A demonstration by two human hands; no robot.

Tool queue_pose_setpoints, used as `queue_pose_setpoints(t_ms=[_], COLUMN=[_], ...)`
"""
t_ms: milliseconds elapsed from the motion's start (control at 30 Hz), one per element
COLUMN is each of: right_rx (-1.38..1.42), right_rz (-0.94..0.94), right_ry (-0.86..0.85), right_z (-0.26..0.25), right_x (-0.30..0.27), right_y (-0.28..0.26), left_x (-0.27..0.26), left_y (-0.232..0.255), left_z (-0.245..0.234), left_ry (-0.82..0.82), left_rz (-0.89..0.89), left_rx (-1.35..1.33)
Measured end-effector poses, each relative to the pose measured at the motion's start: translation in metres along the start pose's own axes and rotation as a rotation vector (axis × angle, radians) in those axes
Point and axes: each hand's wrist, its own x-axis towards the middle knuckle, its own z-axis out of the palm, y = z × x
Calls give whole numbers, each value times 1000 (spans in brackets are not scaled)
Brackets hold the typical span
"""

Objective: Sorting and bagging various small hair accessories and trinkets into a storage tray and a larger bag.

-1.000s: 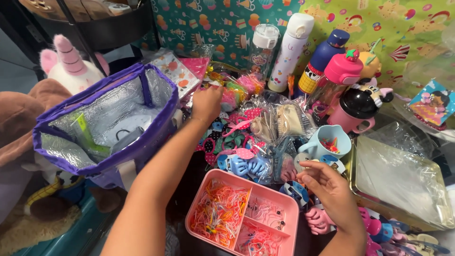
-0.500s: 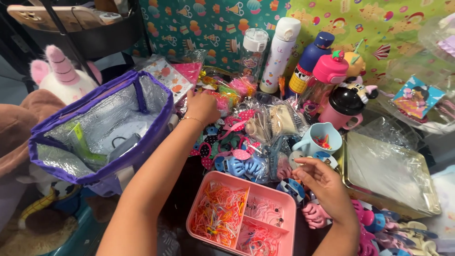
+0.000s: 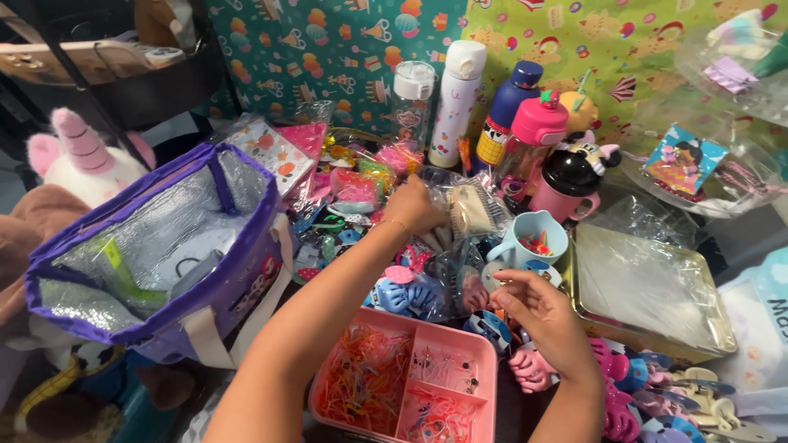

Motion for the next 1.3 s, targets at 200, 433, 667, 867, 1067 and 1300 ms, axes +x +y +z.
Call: queue_pose_setpoints(t_ms=[200, 433, 667, 867, 1067, 1300], right_rx=[-9, -40, -237, -268, -372, -224], right_rz=[-17, -55, -17, -65, -291, -446], right_ry=[-16, 6, 108, 191, 304, 312], right_z=[0, 4, 23, 25, 29, 57], right_x=[-2, -2, -3, 3, 8, 15], right_y=[-1, -7, -21, -8, 1, -20], left_x=[-13, -40, -19, -27, -62, -125], left_y=[-6, -33, -63, -68, -89, -95], left_z=[-18, -56, -18, 1, -20, -18], left_ry=[-4, 33, -172, 134, 250, 638], left_rz=[22, -30, -6, 97, 230, 517], left_rx=[7, -188, -89, 190, -326, -550])
